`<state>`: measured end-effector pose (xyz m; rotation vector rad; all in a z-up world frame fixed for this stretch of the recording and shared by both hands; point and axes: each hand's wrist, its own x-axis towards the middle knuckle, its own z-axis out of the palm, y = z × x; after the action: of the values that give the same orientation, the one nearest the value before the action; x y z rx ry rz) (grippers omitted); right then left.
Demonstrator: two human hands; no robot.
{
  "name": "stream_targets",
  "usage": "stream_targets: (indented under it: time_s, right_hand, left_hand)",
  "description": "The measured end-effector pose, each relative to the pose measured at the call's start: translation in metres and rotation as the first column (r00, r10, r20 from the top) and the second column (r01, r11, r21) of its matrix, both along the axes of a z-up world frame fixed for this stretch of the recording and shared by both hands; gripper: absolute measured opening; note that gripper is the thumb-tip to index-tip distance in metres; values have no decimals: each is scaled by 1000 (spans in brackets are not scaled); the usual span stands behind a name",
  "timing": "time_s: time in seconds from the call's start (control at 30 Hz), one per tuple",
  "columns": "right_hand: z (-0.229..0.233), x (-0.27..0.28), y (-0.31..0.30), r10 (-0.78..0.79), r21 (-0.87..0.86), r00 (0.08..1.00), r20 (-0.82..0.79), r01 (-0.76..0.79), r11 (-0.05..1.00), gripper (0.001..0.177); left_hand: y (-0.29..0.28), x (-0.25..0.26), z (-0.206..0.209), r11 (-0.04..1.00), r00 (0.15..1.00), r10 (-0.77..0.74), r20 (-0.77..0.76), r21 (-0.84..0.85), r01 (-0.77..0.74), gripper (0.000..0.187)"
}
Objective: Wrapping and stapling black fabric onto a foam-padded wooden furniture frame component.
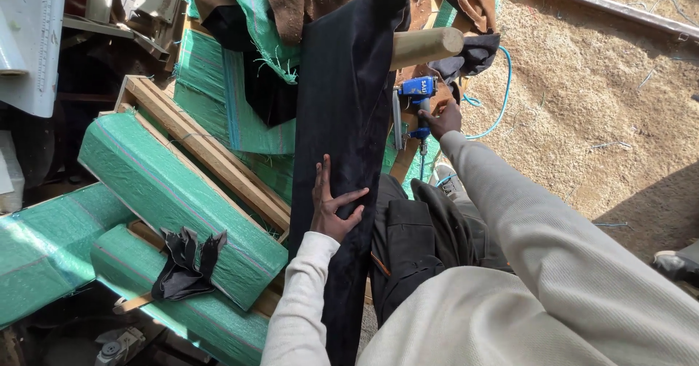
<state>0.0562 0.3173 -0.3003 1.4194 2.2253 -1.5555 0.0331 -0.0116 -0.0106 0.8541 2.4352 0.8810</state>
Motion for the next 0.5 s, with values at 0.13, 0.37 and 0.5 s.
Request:
stream_targets:
  time_s: [0.13, 0.37, 0.5]
  right_hand:
    - [19, -25, -12, -32, 65, 998, 56, 28, 997, 64]
    - [45, -27, -20, 54, 94, 996, 74, -60, 994, 59]
    - [85, -15, -23, -90, -25, 996, 22, 90, 996, 49]
  left_hand:
    - [0, -3, 2, 1000, 1000, 9, 29, 3, -9, 47]
    - [-1, 2, -2, 1000, 998, 11, 54, 16, -12, 48]
    - [-3, -1, -1, 1000, 998, 18, 56, 8, -19, 47]
